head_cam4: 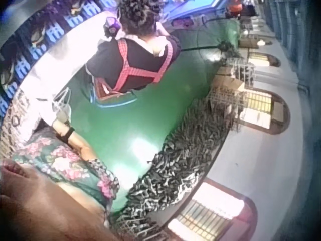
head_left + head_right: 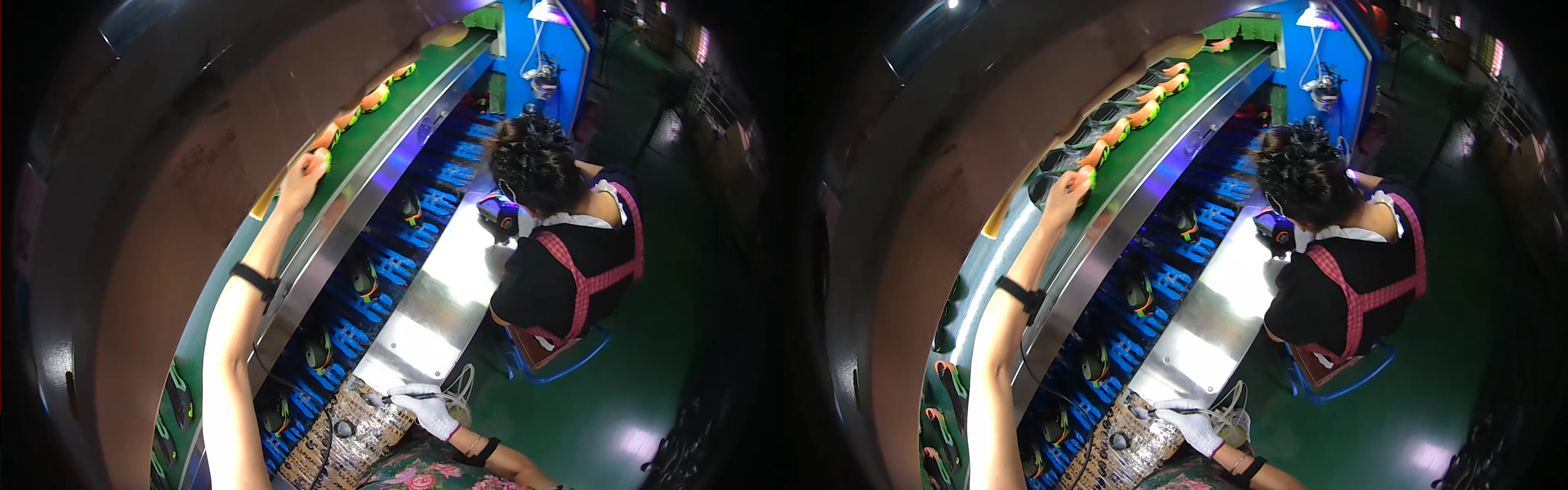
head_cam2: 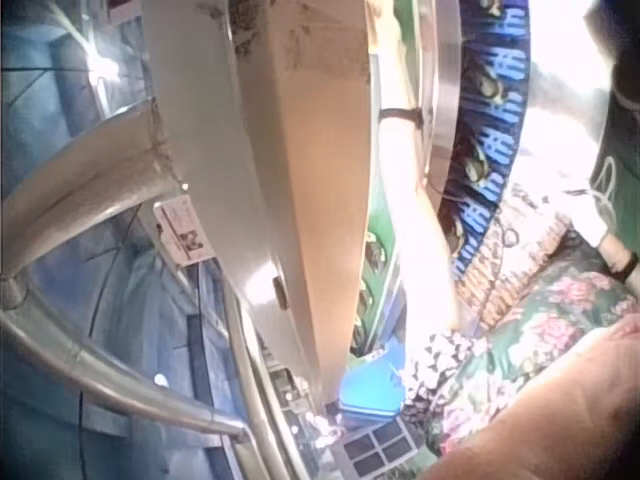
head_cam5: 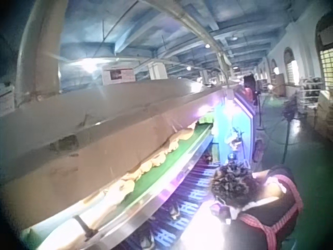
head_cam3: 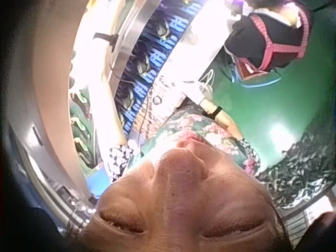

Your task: The recorder uses a brush to apply a liquid adhesive or primer to the soles and edges of various shoe components on a production line.

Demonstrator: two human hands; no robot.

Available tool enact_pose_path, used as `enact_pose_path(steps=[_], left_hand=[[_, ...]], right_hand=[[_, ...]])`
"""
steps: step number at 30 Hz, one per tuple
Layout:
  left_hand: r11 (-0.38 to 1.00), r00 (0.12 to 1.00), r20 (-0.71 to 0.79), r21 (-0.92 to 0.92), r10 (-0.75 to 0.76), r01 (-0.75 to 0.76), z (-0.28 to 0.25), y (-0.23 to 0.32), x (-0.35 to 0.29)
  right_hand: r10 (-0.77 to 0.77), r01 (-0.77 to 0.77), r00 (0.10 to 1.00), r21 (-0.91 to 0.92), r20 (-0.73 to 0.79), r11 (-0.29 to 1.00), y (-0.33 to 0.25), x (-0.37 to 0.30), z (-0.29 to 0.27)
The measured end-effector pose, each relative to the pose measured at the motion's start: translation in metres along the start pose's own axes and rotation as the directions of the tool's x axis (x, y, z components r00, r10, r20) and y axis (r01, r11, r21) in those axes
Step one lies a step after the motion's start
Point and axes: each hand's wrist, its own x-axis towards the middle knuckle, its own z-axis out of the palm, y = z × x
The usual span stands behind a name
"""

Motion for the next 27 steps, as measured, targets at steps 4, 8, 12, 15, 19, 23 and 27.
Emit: enact_pose_path(steps=[4,8,12,15,19,23,27], left_hand=[[0.925,0.991,-0.029,-0.365,-0.130,0.111,-0.026,0.008,-0.053],[0.751,0.932,-0.194,-0.651,-0.306,0.111,-0.104,-0.011,-0.134],[0.674,0.943,-0.111,-0.726,-0.313,0.138,-0.164,-0.036,-0.242],[0.897,0.866,-0.384,-0.418,-0.320,0.146,-0.177,-0.059,-0.339],[0.956,0.843,-0.497,-0.287,-0.203,0.061,-0.146,-0.039,-0.448],[0.732,0.679,-0.462,-0.662,-0.571,0.164,-0.110,-0.070,-0.502],[0.350,0.776,-0.094,-0.921,-0.624,0.170,-0.090,-0.098,-0.531]], right_hand=[[-0.001,0.001,1.000,-0.005,-0.018,1.000,0.001,-0.006,-0.003],[0.048,-0.050,0.998,0.087,0.034,0.995,0.013,-0.005,0.011],[0.042,-0.041,0.998,-0.040,0.041,0.998,0.008,-0.005,0.019],[0.014,-0.014,0.999,0.001,0.042,1.000,0.007,0.000,0.019],[0.035,-0.030,0.995,-0.062,0.091,0.998,0.015,0.008,0.018],[0.023,-0.017,0.993,-0.057,0.120,0.998,0.023,0.006,0.025],[0.054,-0.052,0.996,-0.021,0.073,0.998,0.029,-0.003,0.040]])
